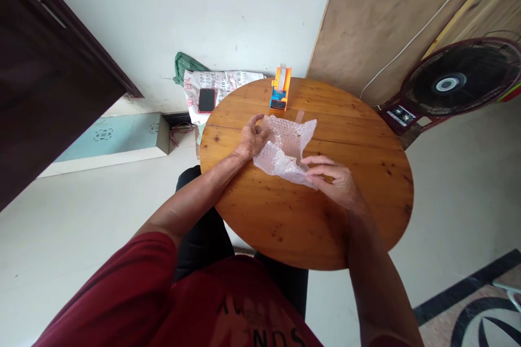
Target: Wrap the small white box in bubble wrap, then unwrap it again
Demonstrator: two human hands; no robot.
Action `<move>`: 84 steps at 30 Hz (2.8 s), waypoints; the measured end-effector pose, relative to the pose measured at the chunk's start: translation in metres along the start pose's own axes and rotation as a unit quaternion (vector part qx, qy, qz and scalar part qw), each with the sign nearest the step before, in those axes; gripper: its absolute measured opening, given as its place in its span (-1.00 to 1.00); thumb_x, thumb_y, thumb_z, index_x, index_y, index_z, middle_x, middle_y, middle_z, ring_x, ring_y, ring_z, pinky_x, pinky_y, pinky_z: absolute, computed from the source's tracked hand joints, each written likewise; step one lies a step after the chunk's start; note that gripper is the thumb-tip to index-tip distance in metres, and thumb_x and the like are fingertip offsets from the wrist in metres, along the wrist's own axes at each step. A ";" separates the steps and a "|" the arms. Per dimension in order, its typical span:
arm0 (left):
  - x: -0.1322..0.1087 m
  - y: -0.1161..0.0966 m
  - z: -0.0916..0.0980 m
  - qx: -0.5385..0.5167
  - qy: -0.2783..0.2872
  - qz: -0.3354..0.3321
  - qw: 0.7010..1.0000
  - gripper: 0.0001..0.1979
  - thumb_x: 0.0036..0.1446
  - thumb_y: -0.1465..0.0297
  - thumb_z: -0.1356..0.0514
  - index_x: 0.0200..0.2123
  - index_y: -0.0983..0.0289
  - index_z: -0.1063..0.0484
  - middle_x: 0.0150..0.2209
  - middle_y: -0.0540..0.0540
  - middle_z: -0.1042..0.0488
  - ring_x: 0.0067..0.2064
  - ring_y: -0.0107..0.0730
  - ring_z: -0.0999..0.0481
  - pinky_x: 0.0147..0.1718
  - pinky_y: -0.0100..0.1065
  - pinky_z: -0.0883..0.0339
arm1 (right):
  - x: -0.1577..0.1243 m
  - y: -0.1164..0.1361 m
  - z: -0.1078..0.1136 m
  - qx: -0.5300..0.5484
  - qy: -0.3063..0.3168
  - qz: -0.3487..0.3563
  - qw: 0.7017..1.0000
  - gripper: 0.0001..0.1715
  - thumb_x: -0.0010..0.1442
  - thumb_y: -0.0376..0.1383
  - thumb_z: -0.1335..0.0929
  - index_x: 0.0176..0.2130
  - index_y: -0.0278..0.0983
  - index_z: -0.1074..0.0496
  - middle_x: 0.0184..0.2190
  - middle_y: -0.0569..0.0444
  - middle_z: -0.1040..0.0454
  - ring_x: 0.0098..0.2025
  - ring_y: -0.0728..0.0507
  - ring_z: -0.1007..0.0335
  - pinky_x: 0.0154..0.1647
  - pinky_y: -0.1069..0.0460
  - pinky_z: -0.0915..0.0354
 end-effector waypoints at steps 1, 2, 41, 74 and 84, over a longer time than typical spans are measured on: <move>0.002 0.001 0.002 0.013 -0.005 -0.005 1.000 -0.46 0.07 0.55 -0.24 0.14 0.29 -0.30 -0.59 -0.18 -0.16 -0.59 -0.60 -0.15 -0.58 -0.49 -0.04 | 0.000 0.003 -0.004 0.004 0.020 0.000 1.000 -0.90 0.18 -0.25 -0.44 -0.35 -0.11 -0.63 -0.11 0.04 -0.64 -0.11 -0.18 -0.57 -0.02 -0.16 -0.43; 0.004 0.001 0.003 0.032 -0.009 -0.010 0.999 -0.46 0.07 0.54 -0.24 0.15 0.29 -0.30 -0.58 -0.18 -0.16 -0.59 -0.60 -0.15 -0.58 -0.50 -0.04 | -0.001 0.005 -0.009 0.009 0.044 -0.003 0.999 -0.90 0.18 -0.24 -0.45 -0.35 -0.12 -0.63 -0.13 0.04 -0.65 -0.14 -0.18 -0.58 -0.04 -0.14 -0.44; -0.110 -0.006 -0.011 0.454 0.272 -0.174 0.831 0.23 -0.06 0.19 -0.45 0.48 0.22 0.28 0.47 0.34 0.07 0.47 0.14 0.00 0.42 0.07 -0.02 | -0.008 -0.042 -0.025 -0.223 -0.011 -0.141 0.964 -0.32 0.23 -0.18 -0.28 0.28 -0.35 -0.31 0.12 -0.18 -0.53 -0.16 -0.23 -0.56 0.02 -0.14 -0.40; -0.121 -0.016 -0.038 0.534 0.369 -0.231 0.725 -0.05 -0.11 0.07 -0.44 0.35 0.14 -0.23 0.42 0.24 -0.12 0.44 0.20 -0.03 0.36 0.10 -0.01 | -0.036 -0.068 0.088 -0.389 -0.151 -0.324 0.849 -0.45 0.18 -0.18 -0.30 0.13 -0.30 -0.41 0.10 -0.28 -0.45 0.07 -0.40 -0.39 -0.01 -0.21 -0.29; -0.136 -0.025 -0.055 0.559 0.338 -0.251 0.714 -0.10 -0.14 0.00 -0.43 0.27 0.12 -0.31 0.38 0.28 -0.15 0.41 0.35 0.00 0.33 0.26 0.07 | -0.013 0.015 0.031 -0.186 -0.162 -0.059 0.967 -0.63 0.35 -0.11 -0.20 -0.11 -0.19 -0.52 -0.14 -0.08 -0.58 -0.08 -0.22 -0.51 0.00 -0.13 -0.41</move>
Point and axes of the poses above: each hand's wrist, its own x-axis towards the middle knuckle, its own z-axis out of the back of the hand, y = z × x, the point moved 10 cm from there along x, towards the middle knuckle
